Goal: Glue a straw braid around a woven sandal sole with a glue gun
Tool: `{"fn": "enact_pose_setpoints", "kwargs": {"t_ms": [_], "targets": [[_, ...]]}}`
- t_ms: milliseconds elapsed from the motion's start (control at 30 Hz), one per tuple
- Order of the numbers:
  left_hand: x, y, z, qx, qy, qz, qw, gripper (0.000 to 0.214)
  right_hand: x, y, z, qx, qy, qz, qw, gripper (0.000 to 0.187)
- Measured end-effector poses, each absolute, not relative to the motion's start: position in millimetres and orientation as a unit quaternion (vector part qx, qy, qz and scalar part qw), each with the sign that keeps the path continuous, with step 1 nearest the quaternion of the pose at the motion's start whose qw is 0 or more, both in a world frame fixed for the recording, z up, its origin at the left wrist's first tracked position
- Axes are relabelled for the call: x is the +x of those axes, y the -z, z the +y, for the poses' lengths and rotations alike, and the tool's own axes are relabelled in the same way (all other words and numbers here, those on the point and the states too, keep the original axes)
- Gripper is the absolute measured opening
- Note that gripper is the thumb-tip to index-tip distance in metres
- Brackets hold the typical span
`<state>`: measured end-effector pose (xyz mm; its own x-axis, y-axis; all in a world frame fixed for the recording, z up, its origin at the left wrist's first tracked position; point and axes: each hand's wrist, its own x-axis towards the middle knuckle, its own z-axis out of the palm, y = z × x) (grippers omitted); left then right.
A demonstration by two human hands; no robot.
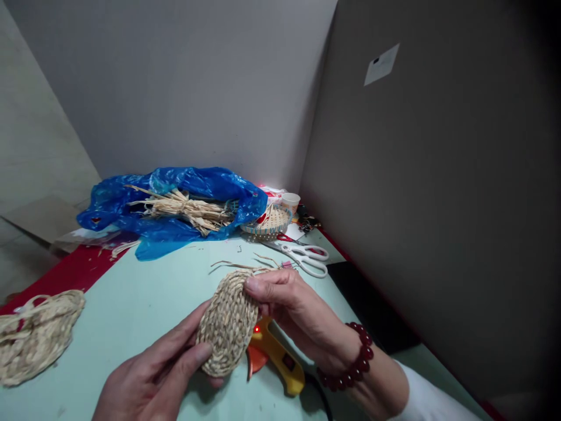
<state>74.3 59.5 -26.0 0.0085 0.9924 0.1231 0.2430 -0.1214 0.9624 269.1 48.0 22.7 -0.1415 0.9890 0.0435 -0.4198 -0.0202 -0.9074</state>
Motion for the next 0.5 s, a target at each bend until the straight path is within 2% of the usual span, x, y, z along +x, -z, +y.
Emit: {"fn": "enact_pose_setpoints", "kwargs": {"t_ms": [133,333,500], "targets": [[75,21,59,0.567,-0.466,0.54,0.412,0.032,269,-24,49,-0.344,-0.626,-0.413,0.565,0.031],[80,12,56,0.508,-0.444,0.513,0.53,0.059,270,-19,52,-0.34,-0.629,-0.409,0.567,0.027],[80,11,55,0.5,-0.465,0.491,0.541,0.05,270,-17,53,-0.337,-0.625,-0.413,0.57,0.027]]}}
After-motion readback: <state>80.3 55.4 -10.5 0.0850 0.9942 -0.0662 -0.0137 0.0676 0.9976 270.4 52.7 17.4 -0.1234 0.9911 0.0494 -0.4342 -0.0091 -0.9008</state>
